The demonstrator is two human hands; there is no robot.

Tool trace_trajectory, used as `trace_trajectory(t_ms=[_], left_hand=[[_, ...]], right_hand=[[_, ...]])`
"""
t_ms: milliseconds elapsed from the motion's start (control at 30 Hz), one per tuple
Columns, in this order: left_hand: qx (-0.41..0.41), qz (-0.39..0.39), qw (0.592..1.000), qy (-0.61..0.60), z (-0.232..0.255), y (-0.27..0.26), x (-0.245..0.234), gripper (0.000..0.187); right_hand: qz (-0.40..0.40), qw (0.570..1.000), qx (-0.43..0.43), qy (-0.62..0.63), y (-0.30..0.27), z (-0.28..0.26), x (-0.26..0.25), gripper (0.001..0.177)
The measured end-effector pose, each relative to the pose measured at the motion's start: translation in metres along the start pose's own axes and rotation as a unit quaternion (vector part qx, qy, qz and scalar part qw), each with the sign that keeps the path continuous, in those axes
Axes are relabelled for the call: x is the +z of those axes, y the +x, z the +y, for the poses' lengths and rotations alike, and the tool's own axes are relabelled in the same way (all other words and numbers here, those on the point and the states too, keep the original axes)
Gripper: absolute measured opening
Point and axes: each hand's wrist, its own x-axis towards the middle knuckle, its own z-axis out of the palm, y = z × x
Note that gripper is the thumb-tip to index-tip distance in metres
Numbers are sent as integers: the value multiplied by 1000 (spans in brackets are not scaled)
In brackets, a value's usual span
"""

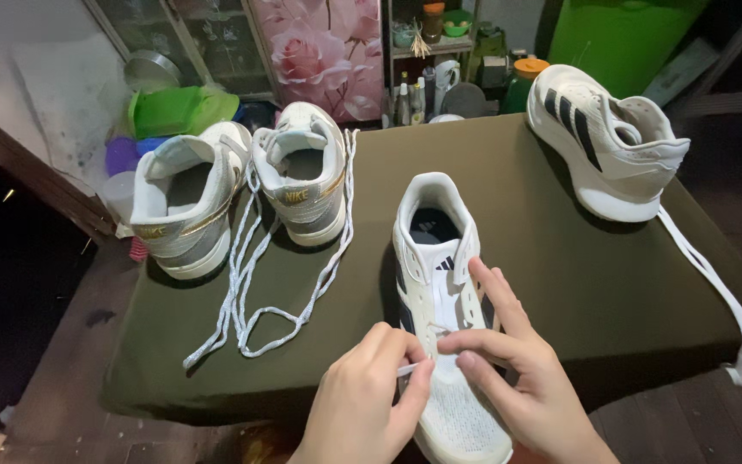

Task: The person laces a white Adidas sneaker on a table, threading the laces through eyelets and tying a knot. Other shoes are present on the table, but only one shoe is actively laced in the clip.

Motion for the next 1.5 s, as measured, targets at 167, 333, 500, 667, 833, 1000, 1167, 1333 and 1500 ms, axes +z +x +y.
trace_trajectory(t_ms=[167,333,500,667,833,1000,1167,1333,1500], left_hand=[[-59,-1,994,-92,0,-3,5,11],[-58,20,991,-122,-3,-7,10,11],[-32,30,992,-121,-4,-9,11,24],[13,26,997,-68,-1,-7,9,34],[-56,-23,994,-94,2,-4,3,33],[-18,-24,991,-134,3,-1,-4,30],[-36,-50,990,-131,2,0,-4,30],[3,-20,993,-119,4,-2,-4,31],[-21,-10,994,-105,6,-2,-4,32]], right_hand=[[-36,977,-47,-203,5,-14,-5,27],[-75,966,-56,-240,13,-22,-9,31],[-67,968,-96,-222,20,-22,-10,15],[-73,977,-45,-197,20,-21,-10,10],[-86,973,-50,-208,22,-22,-9,7],[-90,972,-33,-214,21,-23,-7,18],[-69,961,-127,-235,22,-24,-6,11],[-68,965,-117,-226,23,-28,-3,9],[21,967,-97,-236,10,-31,7,8]])
